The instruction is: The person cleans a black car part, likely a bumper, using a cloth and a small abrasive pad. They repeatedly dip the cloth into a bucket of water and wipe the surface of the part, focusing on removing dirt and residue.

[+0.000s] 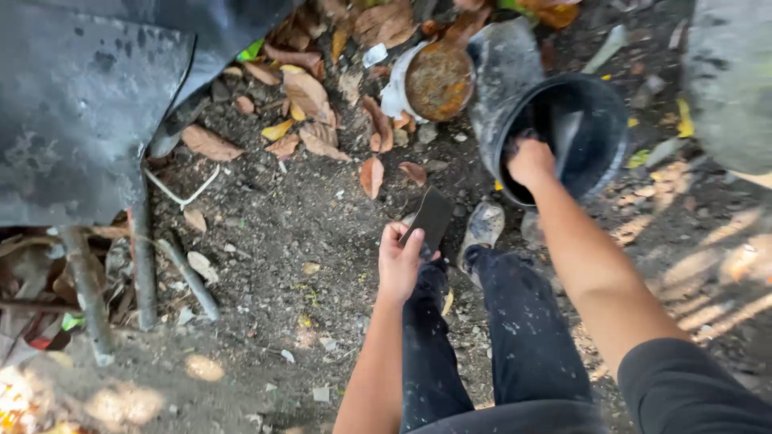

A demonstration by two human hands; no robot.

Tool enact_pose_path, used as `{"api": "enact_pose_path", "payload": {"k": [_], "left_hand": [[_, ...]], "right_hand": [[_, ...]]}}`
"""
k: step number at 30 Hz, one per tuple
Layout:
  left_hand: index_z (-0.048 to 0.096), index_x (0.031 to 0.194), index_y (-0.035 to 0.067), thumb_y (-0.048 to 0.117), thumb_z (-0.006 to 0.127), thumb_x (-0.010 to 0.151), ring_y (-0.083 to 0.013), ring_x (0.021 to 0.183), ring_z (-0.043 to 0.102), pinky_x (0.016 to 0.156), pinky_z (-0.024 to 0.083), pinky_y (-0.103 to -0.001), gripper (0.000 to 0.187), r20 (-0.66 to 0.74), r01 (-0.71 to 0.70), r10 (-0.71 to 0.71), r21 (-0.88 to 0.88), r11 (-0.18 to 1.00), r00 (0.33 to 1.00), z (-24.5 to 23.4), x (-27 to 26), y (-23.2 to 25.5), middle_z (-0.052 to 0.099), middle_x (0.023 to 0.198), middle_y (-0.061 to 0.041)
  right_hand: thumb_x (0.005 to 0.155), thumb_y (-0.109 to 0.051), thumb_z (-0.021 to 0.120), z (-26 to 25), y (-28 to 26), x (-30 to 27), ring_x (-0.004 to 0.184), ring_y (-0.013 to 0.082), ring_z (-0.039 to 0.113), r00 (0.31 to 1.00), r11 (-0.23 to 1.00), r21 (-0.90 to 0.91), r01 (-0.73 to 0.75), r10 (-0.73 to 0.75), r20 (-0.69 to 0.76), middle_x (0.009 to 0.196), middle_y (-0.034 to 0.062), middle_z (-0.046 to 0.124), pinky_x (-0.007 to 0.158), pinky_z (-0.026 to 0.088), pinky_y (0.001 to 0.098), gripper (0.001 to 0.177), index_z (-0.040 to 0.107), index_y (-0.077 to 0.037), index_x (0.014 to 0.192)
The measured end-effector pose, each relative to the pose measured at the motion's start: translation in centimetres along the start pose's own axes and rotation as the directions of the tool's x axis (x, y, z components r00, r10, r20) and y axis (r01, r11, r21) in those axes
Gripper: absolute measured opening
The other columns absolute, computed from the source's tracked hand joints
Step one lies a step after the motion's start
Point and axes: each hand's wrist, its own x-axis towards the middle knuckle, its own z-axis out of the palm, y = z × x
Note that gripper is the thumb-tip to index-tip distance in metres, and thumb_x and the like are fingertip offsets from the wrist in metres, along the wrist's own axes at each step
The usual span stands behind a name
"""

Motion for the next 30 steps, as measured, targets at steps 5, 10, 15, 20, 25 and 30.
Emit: {"api": "enact_pose_path", "payload": {"k": [5, 10, 15, 20, 25, 30], "left_hand": [[0.046, 0.096, 0.011, 0.005, 0.068, 0.095, -0.0122, 0.064, 0.063, 0.061, 0.062, -0.034, 0.023, 0.068, 0.003, -0.003, -0.002, 1.0, 0.998, 3.1, -6.4, 2.1, 0.062, 0.086, -0.004], [0.048, 0.092, 0.009, -0.001, 0.072, 0.089, -0.0148, 0.066, 0.067, 0.063, 0.063, -0.035, 0.026, 0.101, -0.048, 0.041, 0.07, 0.996, 0.994, 5.1, -11.4, 4.4, 0.066, 0.085, -0.007], [0.056, 0.09, 0.006, -0.005, 0.073, 0.09, -0.0175, 0.067, 0.065, 0.064, 0.058, -0.035, 0.02, 0.039, -0.092, 0.089, 0.068, 0.993, 0.995, 6.4, -16.4, 7.6, 0.065, 0.083, -0.008], [0.056, 0.088, 0.007, -0.005, 0.071, 0.088, -0.0158, 0.073, 0.066, 0.071, 0.065, -0.041, 0.019, -0.023, -0.165, 0.166, 0.046, 0.985, 0.986, 7.0, -20.0, 8.7, 0.066, 0.086, -0.005], [0.054, 0.09, 0.007, -0.006, 0.069, 0.089, -0.0189, 0.075, 0.066, 0.072, 0.064, -0.046, 0.02, -0.159, -0.227, 0.235, 0.072, 0.971, 0.959, 6.6, -23.5, 5.3, 0.066, 0.089, -0.007], [0.054, 0.097, 0.009, -0.005, 0.067, 0.09, -0.0202, 0.08, 0.068, 0.071, 0.063, -0.046, 0.019, -0.203, -0.263, 0.264, 0.035, 0.964, 0.943, 10.4, -29.7, 1.8, 0.067, 0.094, -0.007]], "right_hand": [[0.093, -0.028, 0.074, -5.4, 0.1, -9.9, 0.091, 0.0267, 0.072, 0.984, 0.765, 0.644, -0.022, 0.129, -0.12, 0.105, 0.0176, 0.075, 0.082, 0.054, 0.0418, 0.03, 0.075, -0.005, 0.113], [0.083, -0.016, 0.072, -15.3, -5.3, -22.1, 0.112, 0.0263, 0.065, 0.999, -0.265, 0.964, 0.037, -0.028, -0.046, 0.122, 0.0102, 0.07, 0.099, 0.05, 0.044, 0.05, 0.064, -0.005, 0.131], [0.079, -0.02, 0.076, -22.8, -12.6, -31.2, 0.131, 0.0345, 0.055, 0.97, -0.768, 0.609, -0.196, -0.243, 0.006, 0.138, 0.0165, 0.063, 0.117, 0.034, 0.0603, 0.061, 0.061, -0.004, 0.136], [0.088, -0.021, 0.076, -30.6, -14.7, -37.3, 0.143, 0.0298, 0.052, 0.818, -0.817, 0.564, -0.116, -0.401, -0.413, 0.147, 0.0121, 0.06, 0.128, 0.029, 0.052, 0.062, 0.056, -0.002, 0.144], [0.09, -0.015, 0.077, -40.2, -7.1, -40.3, 0.139, 0.028, 0.057, 0.773, -0.804, 0.579, 0.134, -0.282, -0.569, 0.145, 0.0101, 0.062, 0.123, 0.04, 0.0496, 0.059, 0.056, -0.005, 0.144], [0.101, -0.023, 0.076, -48.3, 7.4, -43.2, 0.11, 0.0123, 0.065, 0.755, 0.109, 0.748, 0.655, -0.126, -0.643, 0.12, 0.0022, 0.071, 0.098, 0.055, 0.0322, 0.041, 0.062, -0.002, 0.134]]}}
